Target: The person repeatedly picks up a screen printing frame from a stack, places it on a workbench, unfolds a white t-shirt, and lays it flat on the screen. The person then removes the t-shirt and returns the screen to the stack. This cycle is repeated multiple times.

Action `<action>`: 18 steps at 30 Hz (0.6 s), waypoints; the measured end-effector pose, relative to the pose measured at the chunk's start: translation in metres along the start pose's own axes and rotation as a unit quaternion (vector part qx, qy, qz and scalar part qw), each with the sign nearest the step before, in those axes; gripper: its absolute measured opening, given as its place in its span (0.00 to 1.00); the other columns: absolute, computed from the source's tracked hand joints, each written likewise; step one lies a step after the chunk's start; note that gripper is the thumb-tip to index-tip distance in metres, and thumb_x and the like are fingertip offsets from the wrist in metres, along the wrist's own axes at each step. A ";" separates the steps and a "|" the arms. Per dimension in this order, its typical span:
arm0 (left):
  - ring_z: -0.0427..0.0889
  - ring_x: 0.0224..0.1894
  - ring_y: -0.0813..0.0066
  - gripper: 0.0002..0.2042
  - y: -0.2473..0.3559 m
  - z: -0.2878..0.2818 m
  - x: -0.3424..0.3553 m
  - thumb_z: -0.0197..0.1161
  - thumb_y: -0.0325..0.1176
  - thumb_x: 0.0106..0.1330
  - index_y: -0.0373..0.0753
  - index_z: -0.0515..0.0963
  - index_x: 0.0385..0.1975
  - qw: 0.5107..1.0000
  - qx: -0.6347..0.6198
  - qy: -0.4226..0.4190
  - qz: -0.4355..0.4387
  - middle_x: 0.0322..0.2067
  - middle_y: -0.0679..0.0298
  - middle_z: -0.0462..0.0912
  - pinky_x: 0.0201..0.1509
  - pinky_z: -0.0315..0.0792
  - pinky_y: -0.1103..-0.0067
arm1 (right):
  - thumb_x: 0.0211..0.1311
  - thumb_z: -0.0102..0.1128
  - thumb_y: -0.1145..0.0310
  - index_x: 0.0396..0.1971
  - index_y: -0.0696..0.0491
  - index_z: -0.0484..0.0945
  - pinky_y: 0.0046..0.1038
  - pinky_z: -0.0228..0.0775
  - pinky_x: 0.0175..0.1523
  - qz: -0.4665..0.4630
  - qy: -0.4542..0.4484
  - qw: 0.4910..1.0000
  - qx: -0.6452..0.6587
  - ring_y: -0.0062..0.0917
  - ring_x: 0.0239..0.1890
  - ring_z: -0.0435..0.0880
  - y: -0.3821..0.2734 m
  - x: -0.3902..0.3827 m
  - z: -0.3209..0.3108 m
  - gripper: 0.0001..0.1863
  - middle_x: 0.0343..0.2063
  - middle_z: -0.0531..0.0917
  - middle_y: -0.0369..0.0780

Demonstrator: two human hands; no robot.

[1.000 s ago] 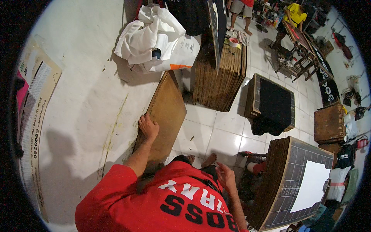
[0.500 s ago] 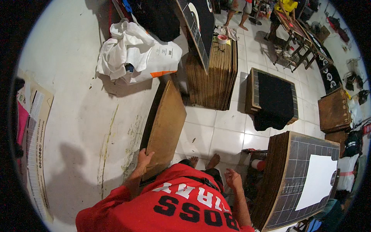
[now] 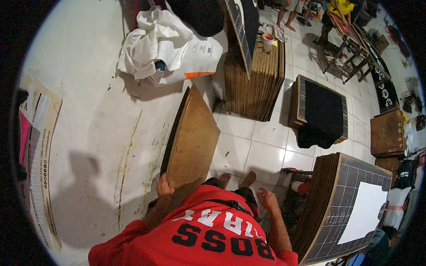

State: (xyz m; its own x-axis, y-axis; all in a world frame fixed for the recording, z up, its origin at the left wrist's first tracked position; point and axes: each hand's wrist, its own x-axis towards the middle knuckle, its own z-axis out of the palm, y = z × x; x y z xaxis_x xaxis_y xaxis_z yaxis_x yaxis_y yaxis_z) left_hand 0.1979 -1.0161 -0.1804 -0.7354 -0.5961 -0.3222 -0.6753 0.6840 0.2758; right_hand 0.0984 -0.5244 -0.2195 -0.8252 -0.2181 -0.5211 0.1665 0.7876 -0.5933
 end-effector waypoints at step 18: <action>0.36 0.79 0.37 0.32 -0.008 0.029 0.012 0.63 0.27 0.60 0.29 0.66 0.67 0.980 0.090 0.096 0.150 0.76 0.36 0.38 0.78 0.36 0.46 | 0.67 0.63 0.56 0.54 0.54 0.80 0.40 0.80 0.46 -0.008 -0.016 1.000 0.018 0.45 0.41 0.89 -0.015 -0.001 0.011 0.22 0.35 0.88 0.52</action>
State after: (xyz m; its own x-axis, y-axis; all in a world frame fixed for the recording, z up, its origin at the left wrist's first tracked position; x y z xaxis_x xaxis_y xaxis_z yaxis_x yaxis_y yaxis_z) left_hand 0.1965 -1.0167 -0.2130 -0.9077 -0.4137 -0.0706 -0.4197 0.8932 0.1616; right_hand 0.1027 -0.5418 -0.2168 -0.8103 -0.2489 -0.5305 0.1733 0.7630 -0.6227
